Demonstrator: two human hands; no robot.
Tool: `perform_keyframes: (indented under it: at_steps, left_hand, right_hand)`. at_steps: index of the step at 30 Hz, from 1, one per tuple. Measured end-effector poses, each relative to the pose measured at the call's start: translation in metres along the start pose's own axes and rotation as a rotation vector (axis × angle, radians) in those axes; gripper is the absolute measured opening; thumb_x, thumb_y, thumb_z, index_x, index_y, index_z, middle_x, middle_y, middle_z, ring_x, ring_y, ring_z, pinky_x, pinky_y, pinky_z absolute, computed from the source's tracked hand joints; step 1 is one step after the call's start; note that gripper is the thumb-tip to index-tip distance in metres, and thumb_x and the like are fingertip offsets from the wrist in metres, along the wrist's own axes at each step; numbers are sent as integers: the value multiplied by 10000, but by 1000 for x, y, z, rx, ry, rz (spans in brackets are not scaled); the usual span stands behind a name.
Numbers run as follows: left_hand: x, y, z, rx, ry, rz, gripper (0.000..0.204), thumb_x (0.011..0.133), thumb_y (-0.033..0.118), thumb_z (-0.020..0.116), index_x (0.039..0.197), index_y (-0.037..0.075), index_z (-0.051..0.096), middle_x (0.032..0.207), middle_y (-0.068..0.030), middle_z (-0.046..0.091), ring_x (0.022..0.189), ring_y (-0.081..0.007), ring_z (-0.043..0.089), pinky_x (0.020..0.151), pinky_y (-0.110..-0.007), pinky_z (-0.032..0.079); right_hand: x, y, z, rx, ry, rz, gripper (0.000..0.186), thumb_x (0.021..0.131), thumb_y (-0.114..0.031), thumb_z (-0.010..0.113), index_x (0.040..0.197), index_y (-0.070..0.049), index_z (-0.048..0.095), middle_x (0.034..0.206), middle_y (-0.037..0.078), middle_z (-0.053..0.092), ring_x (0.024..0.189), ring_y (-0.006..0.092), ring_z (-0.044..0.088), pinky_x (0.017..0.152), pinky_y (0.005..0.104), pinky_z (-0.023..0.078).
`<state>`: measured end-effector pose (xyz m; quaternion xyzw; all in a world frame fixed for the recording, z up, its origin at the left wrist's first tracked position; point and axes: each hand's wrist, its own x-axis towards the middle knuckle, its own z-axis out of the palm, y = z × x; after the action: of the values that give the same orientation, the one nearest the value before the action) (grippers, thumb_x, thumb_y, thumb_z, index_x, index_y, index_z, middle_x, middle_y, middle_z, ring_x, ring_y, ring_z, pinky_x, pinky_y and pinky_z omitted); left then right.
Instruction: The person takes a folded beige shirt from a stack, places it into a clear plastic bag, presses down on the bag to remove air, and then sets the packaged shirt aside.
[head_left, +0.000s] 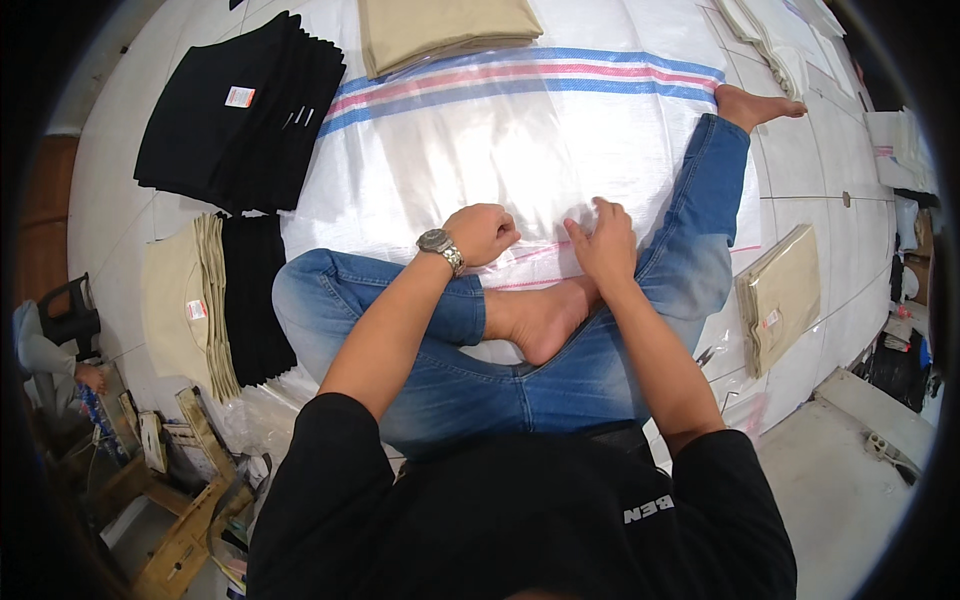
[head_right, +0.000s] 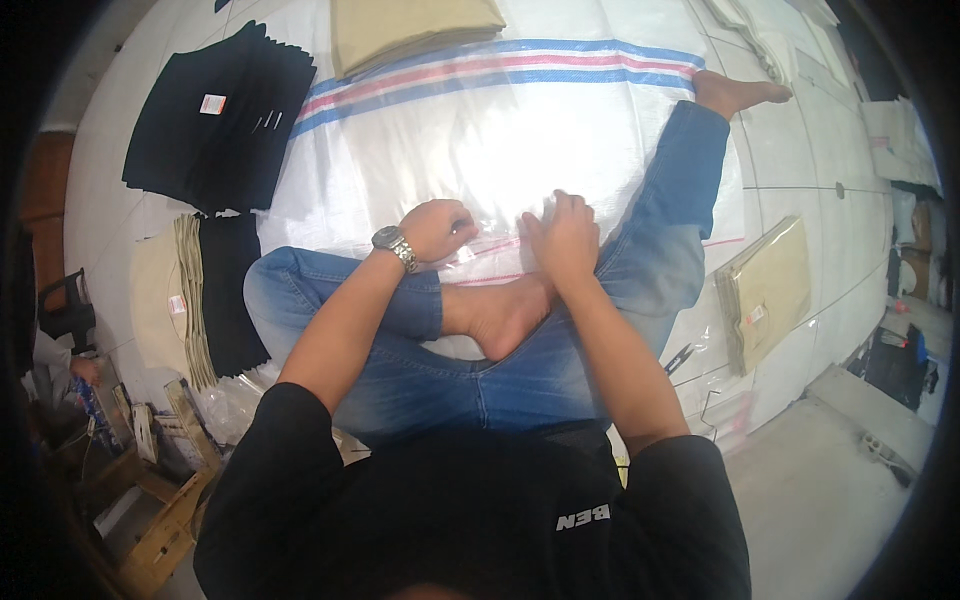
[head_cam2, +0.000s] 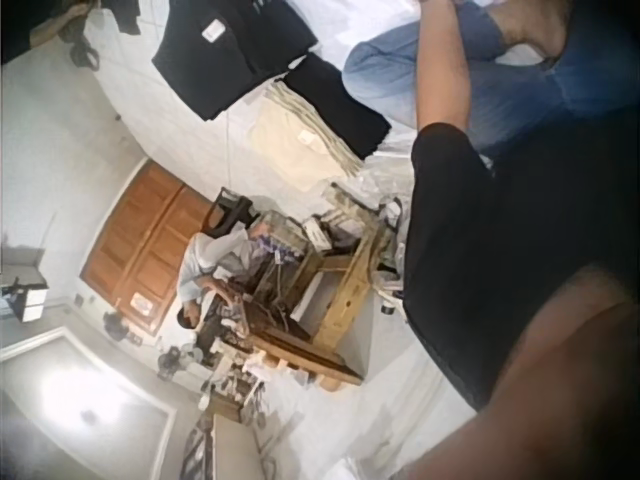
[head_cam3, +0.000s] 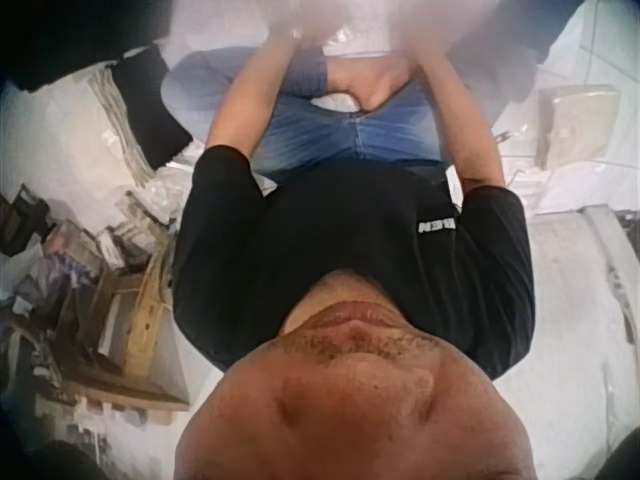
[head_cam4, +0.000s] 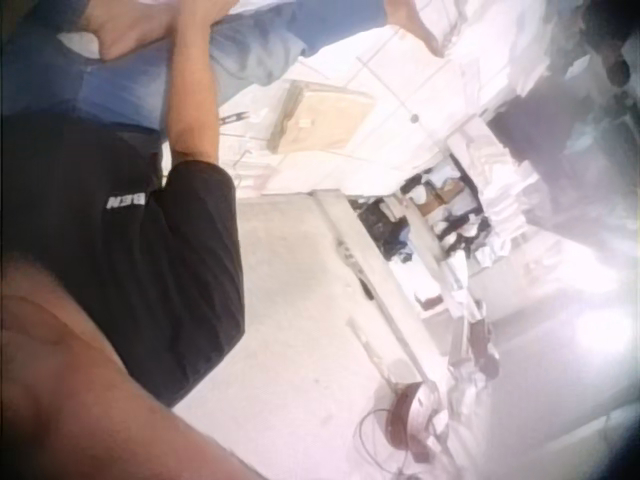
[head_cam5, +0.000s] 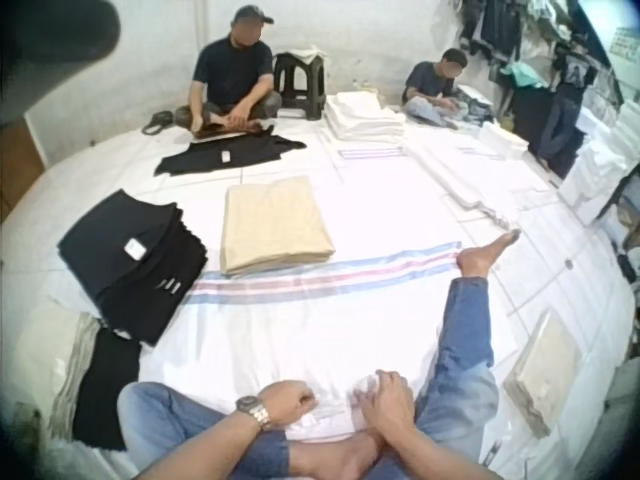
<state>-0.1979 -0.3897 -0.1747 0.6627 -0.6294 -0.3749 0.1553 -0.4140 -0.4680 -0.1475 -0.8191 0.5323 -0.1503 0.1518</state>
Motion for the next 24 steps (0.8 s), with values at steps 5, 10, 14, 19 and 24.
perform_keyframes:
  at_steps: [5, 10, 14, 19, 24]
  left_hand:
    - [6, 12, -2, -35, 28, -45, 271, 872, 283, 629, 925, 32, 715, 913, -184, 686, 871, -356, 648, 798, -433, 510]
    - [43, 53, -13, -437, 568, -237, 613, 806, 344, 730, 1232, -53, 537, 1003, -226, 683, 864, -343, 681, 773, -403, 534]
    - [66, 62, -51, -381, 546, -139, 568, 835, 183, 712, 1290, -37, 452, 1051, -193, 669, 843, -275, 689, 727, -353, 550]
    - [37, 112, -103, -1042, 404, 282, 568, 841, 4, 638, 1359, 9, 406, 1046, -152, 663, 792, -218, 681, 656, -320, 543]
    - [-23, 31, -100, -1226, 518, 90, 595, 825, -80, 602, 1377, 19, 401, 1037, -106, 665, 778, -172, 674, 626, -279, 528]
  right_hand:
    - [15, -1, 10, -125, -144, 102, 311, 754, -179, 723, 975, 1, 598, 1037, 215, 568, 1004, 393, 549, 894, 483, 460]
    - [6, 8, 31, 280, -80, -158, 366, 724, -102, 713, 1054, -7, 589, 1035, 212, 573, 981, 396, 556, 899, 486, 448]
    - [-13, -47, -18, 343, 9, -458, 485, 748, -198, 747, 1166, -14, 582, 1136, 227, 572, 1077, 395, 550, 969, 488, 414]
    - [-8, -29, -70, 484, 625, -658, 706, 820, -461, 718, 1319, -7, 511, 1324, 235, 513, 1279, 429, 456, 1077, 548, 309]
    - [-11, -11, -76, 301, 334, -532, 667, 831, -441, 700, 1332, -37, 526, 1404, 216, 468, 1336, 425, 403, 1102, 568, 275]
